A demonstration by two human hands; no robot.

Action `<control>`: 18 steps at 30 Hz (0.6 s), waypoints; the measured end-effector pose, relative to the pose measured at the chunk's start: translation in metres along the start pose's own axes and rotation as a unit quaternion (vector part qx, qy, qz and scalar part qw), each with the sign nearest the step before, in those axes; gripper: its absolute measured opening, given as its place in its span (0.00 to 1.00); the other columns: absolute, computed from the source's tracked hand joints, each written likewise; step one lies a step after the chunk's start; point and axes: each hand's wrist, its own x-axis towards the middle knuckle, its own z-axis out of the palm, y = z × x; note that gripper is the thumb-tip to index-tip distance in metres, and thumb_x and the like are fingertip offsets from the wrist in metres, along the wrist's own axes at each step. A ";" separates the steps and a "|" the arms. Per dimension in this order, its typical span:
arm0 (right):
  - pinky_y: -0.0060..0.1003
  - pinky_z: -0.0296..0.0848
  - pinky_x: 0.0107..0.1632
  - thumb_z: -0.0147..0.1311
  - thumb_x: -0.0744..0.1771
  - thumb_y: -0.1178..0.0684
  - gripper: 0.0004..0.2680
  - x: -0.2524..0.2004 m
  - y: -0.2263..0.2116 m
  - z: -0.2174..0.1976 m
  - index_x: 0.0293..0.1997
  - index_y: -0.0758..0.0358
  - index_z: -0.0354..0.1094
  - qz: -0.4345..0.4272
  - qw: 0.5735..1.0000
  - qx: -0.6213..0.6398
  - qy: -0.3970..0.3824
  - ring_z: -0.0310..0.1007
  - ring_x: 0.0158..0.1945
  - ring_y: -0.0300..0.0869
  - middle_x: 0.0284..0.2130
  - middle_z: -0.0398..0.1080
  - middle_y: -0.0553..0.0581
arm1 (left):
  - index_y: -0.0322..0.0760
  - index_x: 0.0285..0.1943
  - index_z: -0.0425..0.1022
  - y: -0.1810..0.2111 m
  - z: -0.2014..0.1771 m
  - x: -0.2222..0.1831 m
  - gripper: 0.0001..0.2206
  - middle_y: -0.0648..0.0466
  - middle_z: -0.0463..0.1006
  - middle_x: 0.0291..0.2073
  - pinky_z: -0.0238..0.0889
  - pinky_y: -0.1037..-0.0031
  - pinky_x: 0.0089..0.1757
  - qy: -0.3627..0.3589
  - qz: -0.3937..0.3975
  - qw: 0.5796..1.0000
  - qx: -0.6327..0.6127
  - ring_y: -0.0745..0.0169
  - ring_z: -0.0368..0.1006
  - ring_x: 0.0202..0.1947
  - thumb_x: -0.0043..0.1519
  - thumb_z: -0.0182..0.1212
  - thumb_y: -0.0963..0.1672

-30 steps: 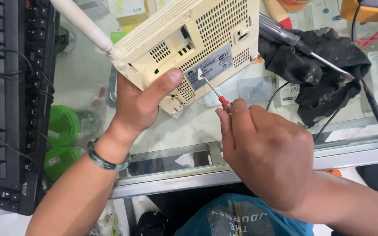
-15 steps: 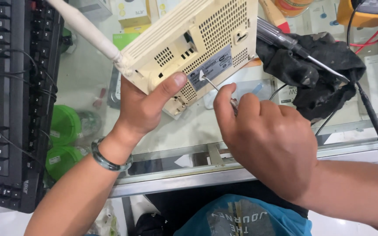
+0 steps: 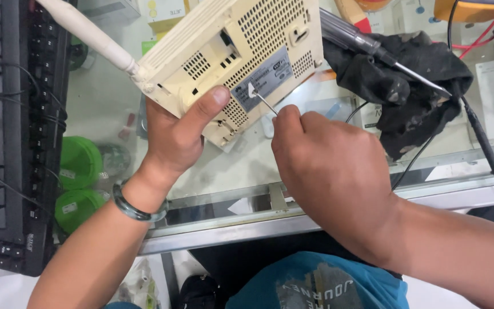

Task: Unscrewing and prying open the casing of a wireless router for repair or inspection.

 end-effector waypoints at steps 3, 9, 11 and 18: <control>0.54 0.54 0.19 0.48 0.72 0.55 0.13 0.018 0.009 -0.006 0.26 0.61 0.56 0.079 0.972 0.193 -0.106 0.56 0.13 0.55 0.12 0.58 0.55 | 0.37 0.65 0.69 0.004 0.000 0.000 0.17 0.48 0.77 0.59 0.73 0.60 0.67 -0.016 0.012 1.000 -0.009 0.48 0.75 0.65 0.71 0.60 0.48; 0.40 0.47 0.28 0.47 0.73 0.52 0.20 0.027 0.019 -0.019 0.18 0.59 0.49 0.224 0.859 0.427 -0.174 0.44 0.21 0.37 0.12 0.49 0.49 | 0.36 0.68 0.66 0.002 0.002 -0.005 0.18 0.47 0.74 0.62 0.69 0.58 0.69 -0.030 0.015 0.999 -0.040 0.47 0.72 0.67 0.72 0.60 0.45; 0.40 0.49 0.28 0.46 0.73 0.50 0.19 0.033 0.014 -0.030 0.19 0.58 0.49 0.290 0.814 0.449 -0.227 0.45 0.22 0.37 0.14 0.49 0.48 | 0.35 0.67 0.67 0.002 0.002 -0.007 0.17 0.47 0.75 0.60 0.70 0.59 0.68 -0.029 0.018 0.999 -0.022 0.47 0.73 0.66 0.72 0.60 0.45; 0.36 0.55 0.20 0.39 0.73 0.52 0.12 0.035 -0.001 -0.043 0.31 0.64 0.61 0.464 0.537 0.649 -0.273 0.47 0.17 0.41 0.14 0.54 0.55 | 0.32 0.66 0.66 0.005 -0.003 -0.014 0.19 0.45 0.75 0.58 0.74 0.61 0.63 -0.056 0.033 0.997 0.049 0.48 0.74 0.62 0.70 0.63 0.44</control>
